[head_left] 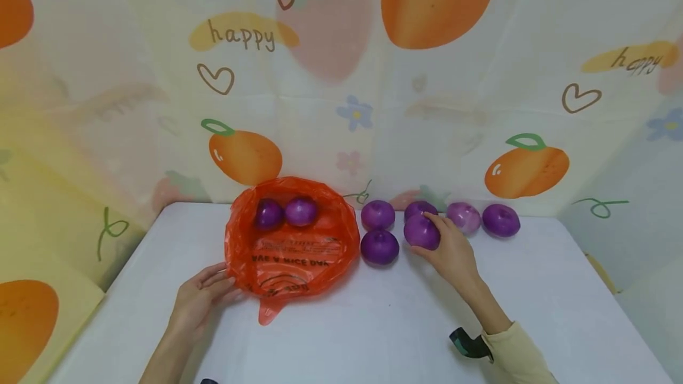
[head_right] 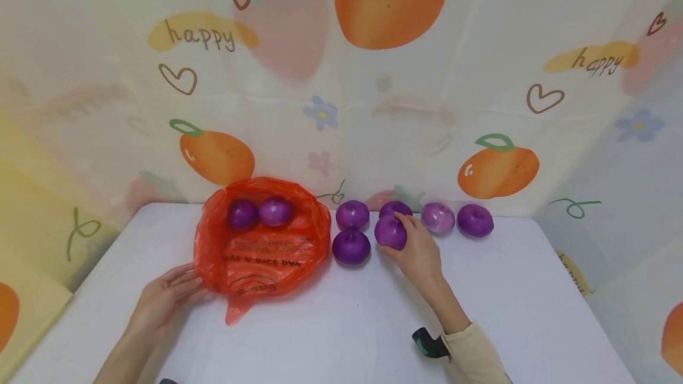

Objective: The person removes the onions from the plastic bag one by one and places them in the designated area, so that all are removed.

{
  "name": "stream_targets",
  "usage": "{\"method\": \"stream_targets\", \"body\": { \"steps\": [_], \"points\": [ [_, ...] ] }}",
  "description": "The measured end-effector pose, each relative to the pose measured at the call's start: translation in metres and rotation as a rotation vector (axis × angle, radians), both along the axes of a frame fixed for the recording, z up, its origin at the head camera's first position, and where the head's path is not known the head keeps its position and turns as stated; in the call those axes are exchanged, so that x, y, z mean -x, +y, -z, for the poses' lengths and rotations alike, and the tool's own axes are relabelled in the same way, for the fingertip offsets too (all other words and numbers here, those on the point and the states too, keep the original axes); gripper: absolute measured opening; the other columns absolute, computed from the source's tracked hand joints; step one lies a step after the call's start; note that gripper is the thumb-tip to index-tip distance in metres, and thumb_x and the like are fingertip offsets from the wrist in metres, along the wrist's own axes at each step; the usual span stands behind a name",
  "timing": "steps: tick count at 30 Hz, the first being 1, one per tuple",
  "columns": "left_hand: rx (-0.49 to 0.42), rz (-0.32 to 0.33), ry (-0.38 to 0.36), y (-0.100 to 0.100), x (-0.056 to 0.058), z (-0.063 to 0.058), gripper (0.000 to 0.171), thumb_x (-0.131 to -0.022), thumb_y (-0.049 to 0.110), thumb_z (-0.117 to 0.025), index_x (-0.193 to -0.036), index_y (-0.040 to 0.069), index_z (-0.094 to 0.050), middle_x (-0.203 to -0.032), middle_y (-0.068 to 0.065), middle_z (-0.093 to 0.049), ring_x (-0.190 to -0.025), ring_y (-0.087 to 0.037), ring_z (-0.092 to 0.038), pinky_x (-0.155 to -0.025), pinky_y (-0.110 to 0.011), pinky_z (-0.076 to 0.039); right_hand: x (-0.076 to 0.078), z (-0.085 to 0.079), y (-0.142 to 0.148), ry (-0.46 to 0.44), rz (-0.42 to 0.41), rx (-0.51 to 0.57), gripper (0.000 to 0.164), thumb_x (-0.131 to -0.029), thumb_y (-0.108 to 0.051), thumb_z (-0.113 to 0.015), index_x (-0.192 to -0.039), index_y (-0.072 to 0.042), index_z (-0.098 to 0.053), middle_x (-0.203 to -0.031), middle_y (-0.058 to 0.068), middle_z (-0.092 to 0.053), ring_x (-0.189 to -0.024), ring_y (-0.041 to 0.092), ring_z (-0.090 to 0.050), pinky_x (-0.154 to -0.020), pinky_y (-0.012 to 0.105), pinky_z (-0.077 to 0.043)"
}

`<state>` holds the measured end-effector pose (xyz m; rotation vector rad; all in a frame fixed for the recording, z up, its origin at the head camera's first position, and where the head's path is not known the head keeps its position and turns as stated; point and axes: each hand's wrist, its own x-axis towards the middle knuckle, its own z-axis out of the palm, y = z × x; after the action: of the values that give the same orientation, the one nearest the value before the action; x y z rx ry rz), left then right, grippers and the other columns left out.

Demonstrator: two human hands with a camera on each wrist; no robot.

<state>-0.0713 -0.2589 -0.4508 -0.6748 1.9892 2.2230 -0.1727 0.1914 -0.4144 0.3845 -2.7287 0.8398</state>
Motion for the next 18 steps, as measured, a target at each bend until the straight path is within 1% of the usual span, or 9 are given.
{"method": "stream_targets", "body": {
  "steps": [5,10,18],
  "points": [
    [-0.012,-0.002,0.026,0.000,0.001,-0.002,0.055,-0.098,0.005,-0.058,-0.146,-0.004,-0.033,-0.102,0.007,-0.070,-0.089,-0.013,-0.071,-0.082,-0.030,-0.058,-0.001,0.012,0.009,-0.041,0.006,-0.035,0.072,-0.074,-0.019,-0.086,-0.134,0.004,-0.054,-0.126,0.029,-0.057,-0.114,0.046,-0.056,-0.095,0.059,-0.047],
    [-0.026,-0.008,0.045,0.000,0.000,-0.003,0.054,-0.097,0.004,-0.057,-0.145,-0.006,-0.034,-0.098,0.010,-0.070,-0.089,-0.011,-0.071,-0.082,-0.030,-0.058,-0.003,0.020,0.012,-0.090,-0.002,-0.063,0.074,-0.074,-0.022,-0.086,-0.134,0.003,-0.053,-0.127,0.027,-0.056,-0.116,0.044,-0.056,-0.094,0.058,-0.048],
    [-0.009,-0.013,0.018,-0.001,0.000,-0.002,0.055,-0.098,0.005,-0.057,-0.146,-0.004,-0.034,-0.099,0.009,-0.070,-0.089,-0.011,-0.071,-0.083,-0.030,-0.058,-0.007,0.028,0.013,-0.081,-0.010,-0.060,0.075,-0.074,-0.025,-0.086,-0.135,0.002,-0.052,-0.129,0.027,-0.055,-0.116,0.044,-0.055,-0.093,0.060,-0.048]
  ]
}}
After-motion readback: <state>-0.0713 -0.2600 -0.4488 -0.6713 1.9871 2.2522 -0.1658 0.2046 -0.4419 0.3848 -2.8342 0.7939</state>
